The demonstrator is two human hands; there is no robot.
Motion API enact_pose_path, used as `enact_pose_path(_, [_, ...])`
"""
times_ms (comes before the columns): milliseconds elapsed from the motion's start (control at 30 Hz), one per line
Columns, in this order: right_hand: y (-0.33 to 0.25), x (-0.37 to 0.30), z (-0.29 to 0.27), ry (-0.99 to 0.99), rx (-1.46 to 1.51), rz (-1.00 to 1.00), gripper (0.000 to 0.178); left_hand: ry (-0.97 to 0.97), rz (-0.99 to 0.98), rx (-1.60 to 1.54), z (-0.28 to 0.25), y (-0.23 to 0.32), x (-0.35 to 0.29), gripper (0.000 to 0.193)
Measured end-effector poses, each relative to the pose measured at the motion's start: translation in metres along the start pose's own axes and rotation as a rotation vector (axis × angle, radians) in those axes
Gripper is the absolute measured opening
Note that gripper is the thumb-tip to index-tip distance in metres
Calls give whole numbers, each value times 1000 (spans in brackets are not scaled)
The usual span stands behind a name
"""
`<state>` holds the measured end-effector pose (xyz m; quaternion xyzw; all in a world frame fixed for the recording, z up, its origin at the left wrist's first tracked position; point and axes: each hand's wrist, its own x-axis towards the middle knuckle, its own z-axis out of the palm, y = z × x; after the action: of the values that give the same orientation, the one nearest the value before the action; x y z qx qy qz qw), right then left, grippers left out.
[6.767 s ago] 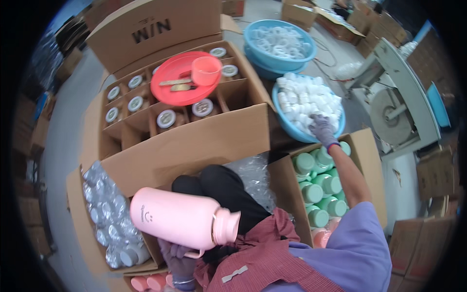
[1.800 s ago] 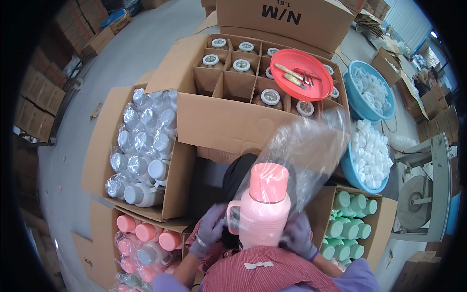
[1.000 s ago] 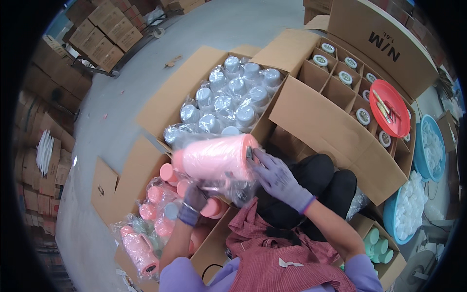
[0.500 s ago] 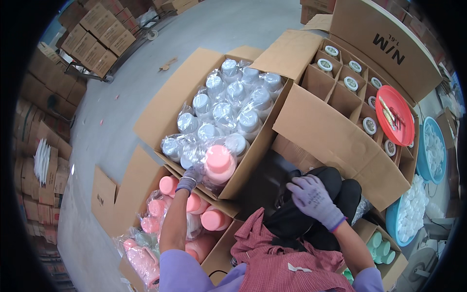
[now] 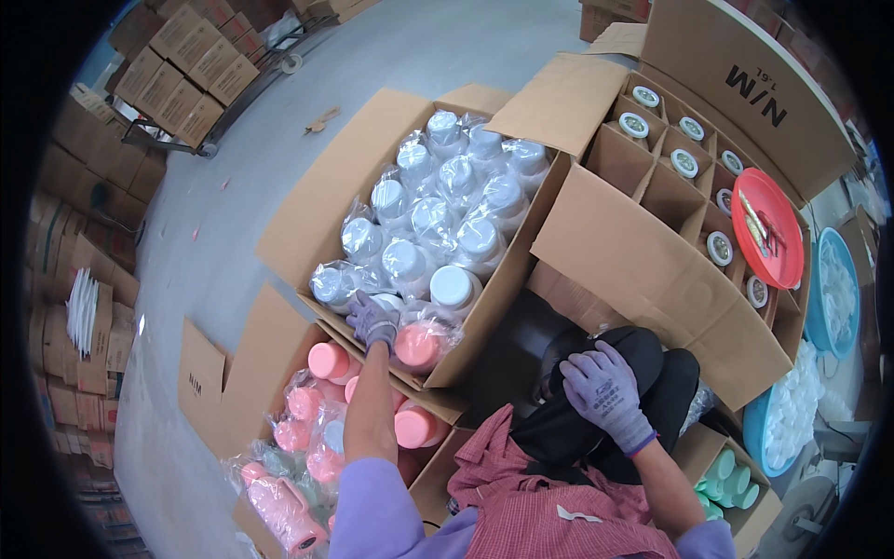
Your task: The person assembles thermos bottles by inserting a metal liner into a plastic outer shell, screwing on the lid, and placing the completed unit into a plastic bag. The person repeats this process for multiple bottles in white and pink colors.
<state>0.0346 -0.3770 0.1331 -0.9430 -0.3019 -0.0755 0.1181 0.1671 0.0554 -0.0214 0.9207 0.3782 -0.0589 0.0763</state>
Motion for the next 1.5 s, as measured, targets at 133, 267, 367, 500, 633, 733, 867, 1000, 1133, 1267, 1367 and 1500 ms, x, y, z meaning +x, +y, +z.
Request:
enact_pose_path(133, [-4,1,0,0,37,-20,26,-131,-29,-62,-25,-27,14,97])
enact_pose_path(267, [-7,6,-4,-20,130,11,24,-16,213,-58,-88,-25,10,92])
enact_pose_path(367, [-14,26,-2,96,459,75,25,73,465,-59,-197,-14,-39,90])
enact_pose_path(500, [3,65,0,266,807,239,55,281,1261,-138,-337,38,-158,73])
enact_pose_path(633, [36,94,-33,205,1809,787,73,394,1921,-169,-353,64,-252,65])
enact_pose_path(733, [70,79,-47,403,2221,520,60,477,1993,-522,-299,80,-295,77])
enact_pose_path(867, [126,-6,-79,1077,1947,415,59,58,1259,-998,-197,82,-338,88])
enact_pose_path(1000, [149,-100,-101,1216,1553,503,42,-1028,525,-1354,-160,124,-305,61])
enact_pose_path(1133, [146,-130,-100,1043,1165,373,40,-1107,773,-1531,-171,240,-297,60])
enact_pose_path(1267, [84,-122,-101,635,932,310,17,-996,954,-1541,-194,381,-352,72])
enact_pose_path(1367, [59,-132,-99,557,945,261,14,-953,1093,-1375,-181,430,-370,68])
enact_pose_path(1500, [55,-151,-123,501,680,311,17,-1180,1076,-1257,-137,353,-360,49])
